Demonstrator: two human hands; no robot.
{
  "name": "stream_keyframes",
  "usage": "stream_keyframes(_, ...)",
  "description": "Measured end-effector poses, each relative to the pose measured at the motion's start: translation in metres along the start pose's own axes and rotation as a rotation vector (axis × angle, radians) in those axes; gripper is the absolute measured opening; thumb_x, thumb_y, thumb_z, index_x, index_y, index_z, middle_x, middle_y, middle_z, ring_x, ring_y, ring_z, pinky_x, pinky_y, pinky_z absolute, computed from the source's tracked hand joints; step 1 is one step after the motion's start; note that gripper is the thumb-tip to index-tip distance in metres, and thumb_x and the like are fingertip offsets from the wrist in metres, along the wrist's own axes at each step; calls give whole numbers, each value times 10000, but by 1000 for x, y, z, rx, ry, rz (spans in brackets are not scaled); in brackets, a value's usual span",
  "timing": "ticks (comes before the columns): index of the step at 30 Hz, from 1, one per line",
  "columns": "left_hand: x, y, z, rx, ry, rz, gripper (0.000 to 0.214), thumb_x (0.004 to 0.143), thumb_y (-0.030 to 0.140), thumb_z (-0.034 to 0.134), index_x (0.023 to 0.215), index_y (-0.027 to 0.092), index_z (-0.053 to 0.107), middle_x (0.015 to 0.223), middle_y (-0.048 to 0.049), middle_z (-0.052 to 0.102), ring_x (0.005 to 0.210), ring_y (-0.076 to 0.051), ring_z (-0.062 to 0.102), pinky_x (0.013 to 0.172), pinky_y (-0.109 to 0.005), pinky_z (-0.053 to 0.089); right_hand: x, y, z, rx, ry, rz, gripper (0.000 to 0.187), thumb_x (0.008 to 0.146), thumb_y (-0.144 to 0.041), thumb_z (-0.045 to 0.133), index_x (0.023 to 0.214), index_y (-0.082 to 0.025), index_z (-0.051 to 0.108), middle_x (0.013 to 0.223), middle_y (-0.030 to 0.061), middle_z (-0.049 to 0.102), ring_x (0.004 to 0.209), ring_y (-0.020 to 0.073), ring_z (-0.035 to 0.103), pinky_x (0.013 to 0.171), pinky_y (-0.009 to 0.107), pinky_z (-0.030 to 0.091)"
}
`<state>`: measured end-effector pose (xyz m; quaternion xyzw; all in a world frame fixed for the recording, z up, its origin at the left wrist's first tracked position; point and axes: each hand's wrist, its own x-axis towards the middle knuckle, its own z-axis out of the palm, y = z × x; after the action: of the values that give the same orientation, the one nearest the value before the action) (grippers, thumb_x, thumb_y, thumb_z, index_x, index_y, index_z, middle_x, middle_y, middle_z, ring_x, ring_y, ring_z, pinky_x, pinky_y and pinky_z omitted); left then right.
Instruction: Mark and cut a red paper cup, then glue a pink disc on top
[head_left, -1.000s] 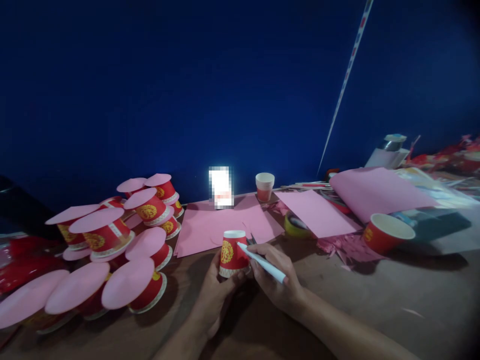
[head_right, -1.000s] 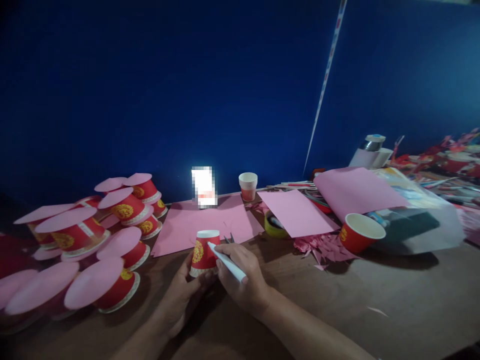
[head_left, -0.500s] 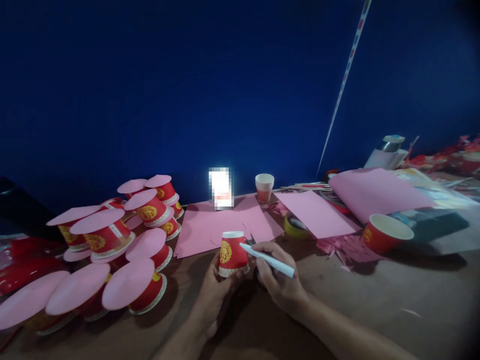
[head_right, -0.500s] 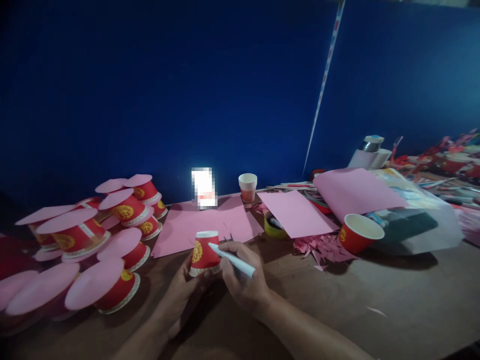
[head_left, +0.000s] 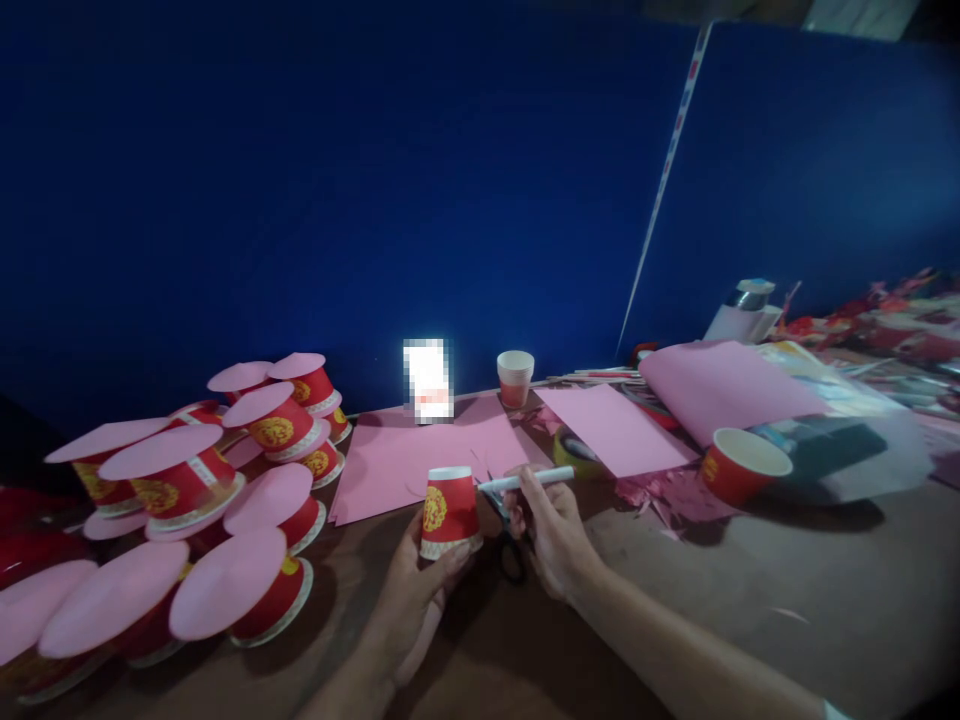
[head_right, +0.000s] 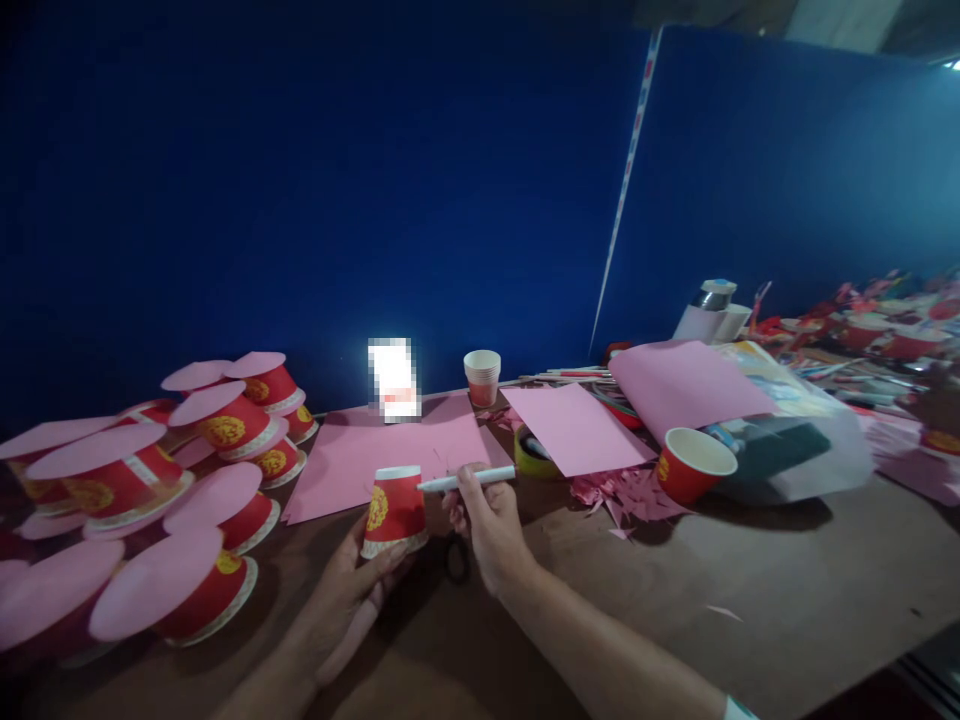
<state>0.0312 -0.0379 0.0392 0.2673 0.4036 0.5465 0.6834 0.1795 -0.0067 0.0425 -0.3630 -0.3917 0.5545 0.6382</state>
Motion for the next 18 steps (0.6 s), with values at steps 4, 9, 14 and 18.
stream_keyframes(4, -2, 1, 1, -14, 4, -4, 786, 618, 126, 745, 1293, 242, 359, 1102, -79, 643, 982, -203, 623, 864, -300, 492, -1, -6, -1, -245, 84, -196, 228, 822, -328, 584, 1009, -198, 584, 808, 18, 602, 664, 99, 528, 552, 183, 423)
stream_keyframes(9, -3, 1, 3, -17, 34, 6, 744, 623, 116, 739, 1271, 230, 392, 1071, -74, 654, 929, -171, 637, 821, -263, 503, -1, -5, -6, -370, 67, -248, 184, 847, -321, 534, 926, -165, 593, 752, 23, 591, 690, 134, 547, 604, 227, 452)
stream_keyframes(14, -2, 3, 4, -6, 35, -13, 723, 612, 132, 752, 1250, 216, 423, 1044, -71, 668, 915, -165, 636, 789, -239, 508, -4, -6, -6, -506, 17, -357, 153, 863, -282, 510, 883, -164, 605, 768, 26, 600, 702, 139, 559, 651, 241, 459)
stream_keyframes(18, -1, 3, 3, -16, 21, -6, 735, 616, 139, 753, 1262, 225, 413, 1074, -72, 663, 940, -172, 630, 826, -258, 499, -8, -10, -2, -571, -88, -364, 153, 866, -258, 505, 941, -177, 611, 797, 35, 627, 733, 151, 578, 672, 240, 466)
